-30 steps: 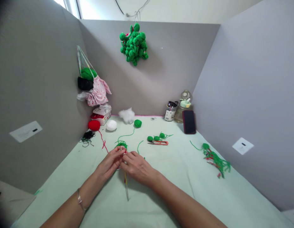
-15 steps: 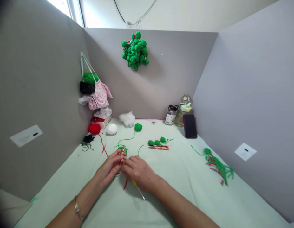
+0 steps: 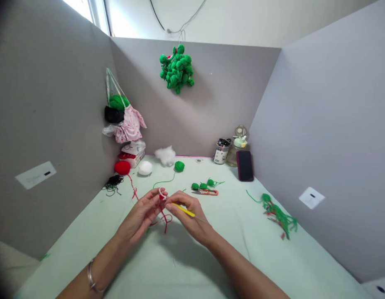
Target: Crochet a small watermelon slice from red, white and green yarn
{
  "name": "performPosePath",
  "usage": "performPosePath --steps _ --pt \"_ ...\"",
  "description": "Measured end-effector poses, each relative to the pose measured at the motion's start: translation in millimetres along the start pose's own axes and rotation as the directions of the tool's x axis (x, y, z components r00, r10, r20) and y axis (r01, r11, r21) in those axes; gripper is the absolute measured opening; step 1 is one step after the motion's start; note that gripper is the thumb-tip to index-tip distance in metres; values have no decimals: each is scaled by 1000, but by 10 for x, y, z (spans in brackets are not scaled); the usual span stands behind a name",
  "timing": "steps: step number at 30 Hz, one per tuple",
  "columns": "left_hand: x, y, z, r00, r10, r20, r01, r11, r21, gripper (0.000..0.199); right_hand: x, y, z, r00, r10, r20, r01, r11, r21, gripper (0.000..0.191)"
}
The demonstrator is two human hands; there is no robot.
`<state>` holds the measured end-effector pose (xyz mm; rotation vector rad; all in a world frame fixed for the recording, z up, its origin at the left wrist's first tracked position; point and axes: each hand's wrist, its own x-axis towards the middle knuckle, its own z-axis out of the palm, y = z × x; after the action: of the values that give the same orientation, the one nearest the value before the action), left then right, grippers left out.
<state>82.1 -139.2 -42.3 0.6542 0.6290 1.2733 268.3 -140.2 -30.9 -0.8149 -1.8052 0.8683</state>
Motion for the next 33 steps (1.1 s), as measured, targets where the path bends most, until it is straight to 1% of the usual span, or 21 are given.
performPosePath --steps 2,4,8,12,14,16,18,21,24,28,33 --pt "-66 35 84 1000 12 17 -12 1000 11 36 7 -41 -1 996 80 -35 -75 990 116 29" --pt "-128 65 161 999 27 31 -28 999 29 38 11 -74 9 991 119 -62 -105 975 193 34" --pt "-269 120 288 997 62 48 -66 994 88 41 -36 -204 24 978 169 -120 -124 941 314 39" --pt "-421 127 359 998 40 49 -47 987 153 48 -197 -378 16 965 207 -161 -126 905 407 37" --pt "-475 105 376 997 36 61 -46 982 181 47 -291 -452 6 967 186 -173 -112 924 366 35" --pt "-503 75 381 996 60 66 -73 973 219 41 -371 -513 -8 968 166 -188 -108 953 283 33" --pt "-506 46 369 994 93 52 -104 961 258 36 -427 -557 -24 965 159 -208 -113 970 217 32" --pt "-491 3 331 995 102 12 -101 955 278 37 -473 -581 -43 958 161 -239 -114 973 199 33" --pt "-497 -46 315 997 70 -26 -62 969 238 42 -489 -558 -39 953 170 -249 -109 965 239 34" --pt "-563 -106 378 999 12 -43 -4 984 180 50 -496 -501 8 949 168 -266 -90 955 282 32" --pt "-644 -168 474 998 -13 -58 21 990 142 51 -527 -441 99 929 61 -365 4 985 174 23"
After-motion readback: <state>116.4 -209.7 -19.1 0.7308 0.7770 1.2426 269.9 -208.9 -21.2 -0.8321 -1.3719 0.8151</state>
